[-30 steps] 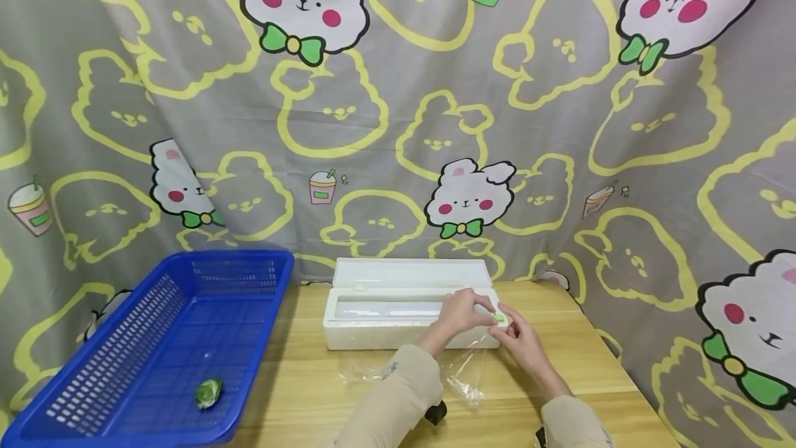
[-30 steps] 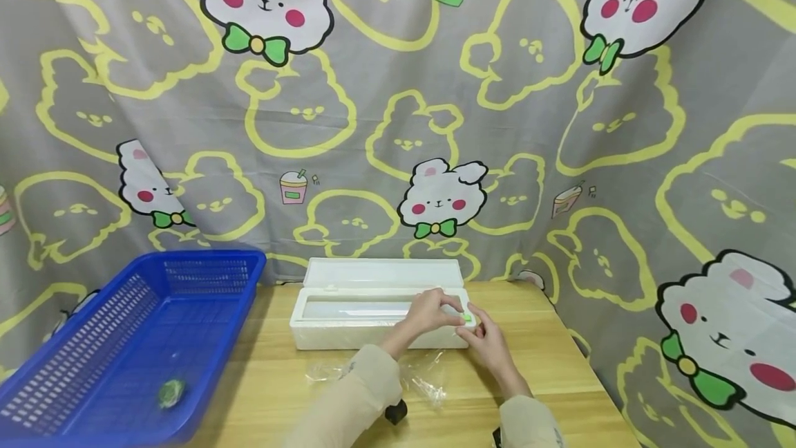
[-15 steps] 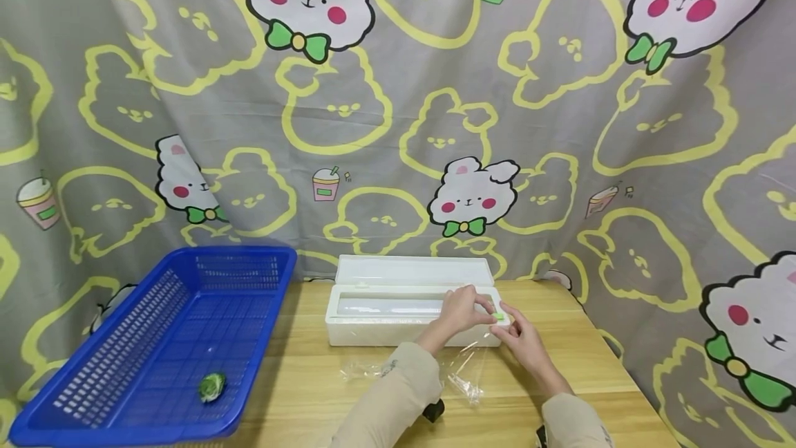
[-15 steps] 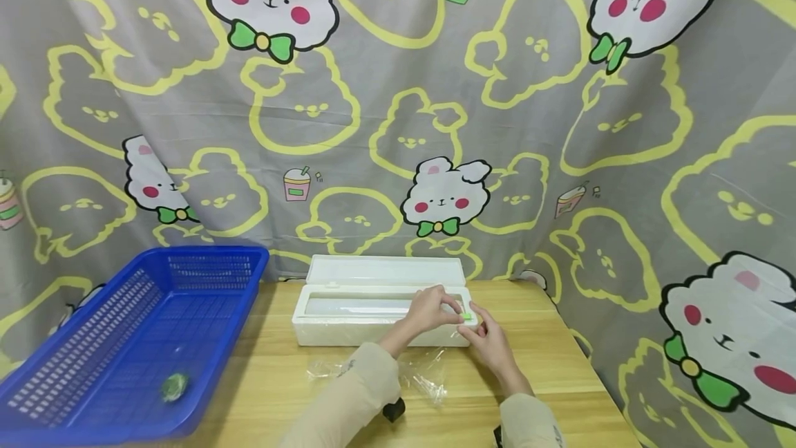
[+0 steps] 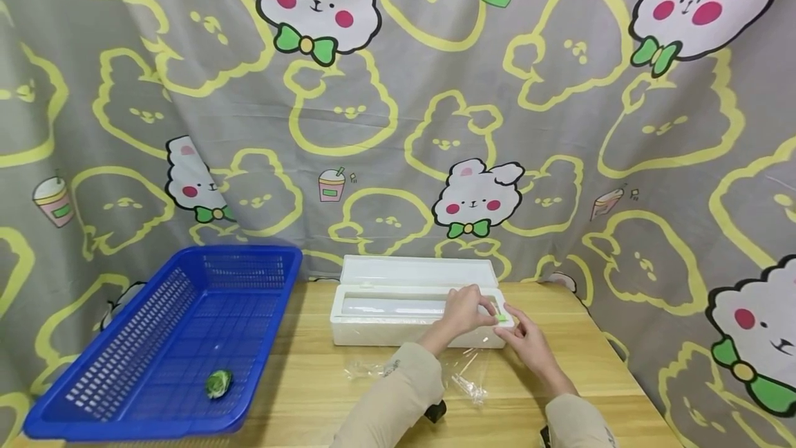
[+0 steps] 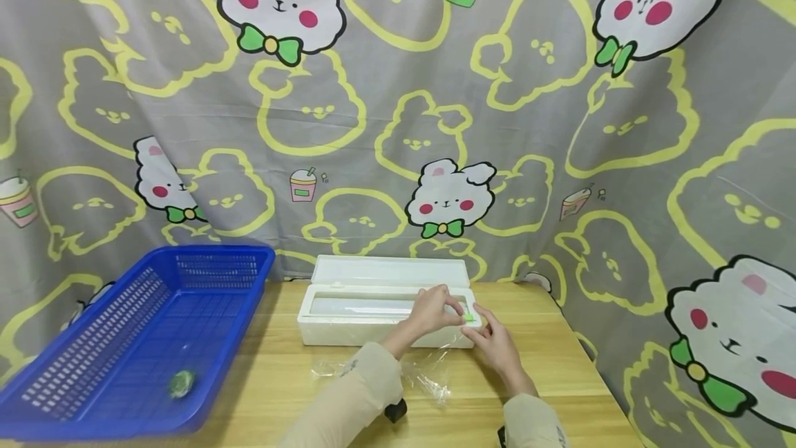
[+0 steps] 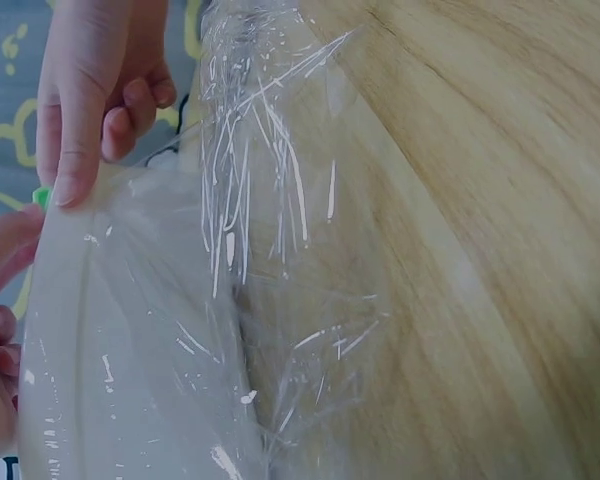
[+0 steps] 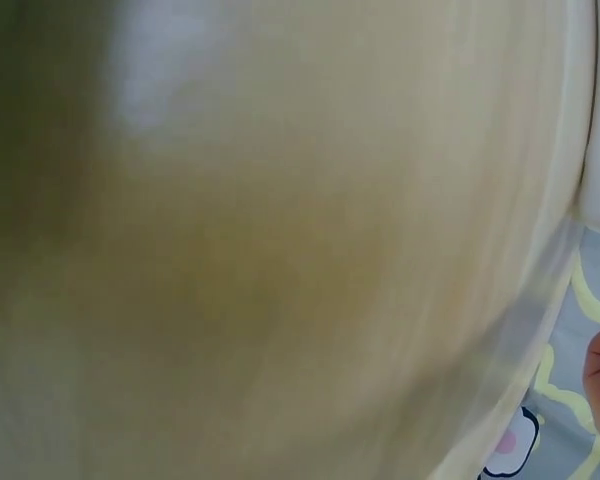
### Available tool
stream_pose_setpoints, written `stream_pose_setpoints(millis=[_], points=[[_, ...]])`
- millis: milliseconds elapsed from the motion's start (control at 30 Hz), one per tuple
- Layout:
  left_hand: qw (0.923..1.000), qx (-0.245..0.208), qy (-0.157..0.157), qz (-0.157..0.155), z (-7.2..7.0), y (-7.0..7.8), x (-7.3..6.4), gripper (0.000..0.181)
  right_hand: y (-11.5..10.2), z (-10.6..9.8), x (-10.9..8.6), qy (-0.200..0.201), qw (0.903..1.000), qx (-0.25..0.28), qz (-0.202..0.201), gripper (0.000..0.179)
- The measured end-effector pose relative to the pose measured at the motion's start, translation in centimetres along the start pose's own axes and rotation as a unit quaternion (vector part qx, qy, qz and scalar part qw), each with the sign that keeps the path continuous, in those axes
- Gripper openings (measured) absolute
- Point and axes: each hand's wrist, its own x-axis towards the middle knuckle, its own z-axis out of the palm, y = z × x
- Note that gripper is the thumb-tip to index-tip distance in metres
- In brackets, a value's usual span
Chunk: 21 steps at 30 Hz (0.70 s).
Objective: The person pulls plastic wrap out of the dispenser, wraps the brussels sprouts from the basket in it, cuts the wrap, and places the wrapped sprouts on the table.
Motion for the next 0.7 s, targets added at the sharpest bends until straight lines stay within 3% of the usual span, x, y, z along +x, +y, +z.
stream_pose_setpoints(millis=[400, 700], points=[[0.9998, 0.021, 0.001, 0.005, -0.33, -0.31, -0.36, 0.013, 0.06, -0.31, 0.34, 0.002, 0.999, -0.045, 0.004, 0.052], [0.9997, 0.023, 0.001, 0.007, -0.63, -0.35, -0.67, 0.012, -0.1, -0.29, 0.21, 0.006, 0.9988, -0.048, 0.005, 0.053]])
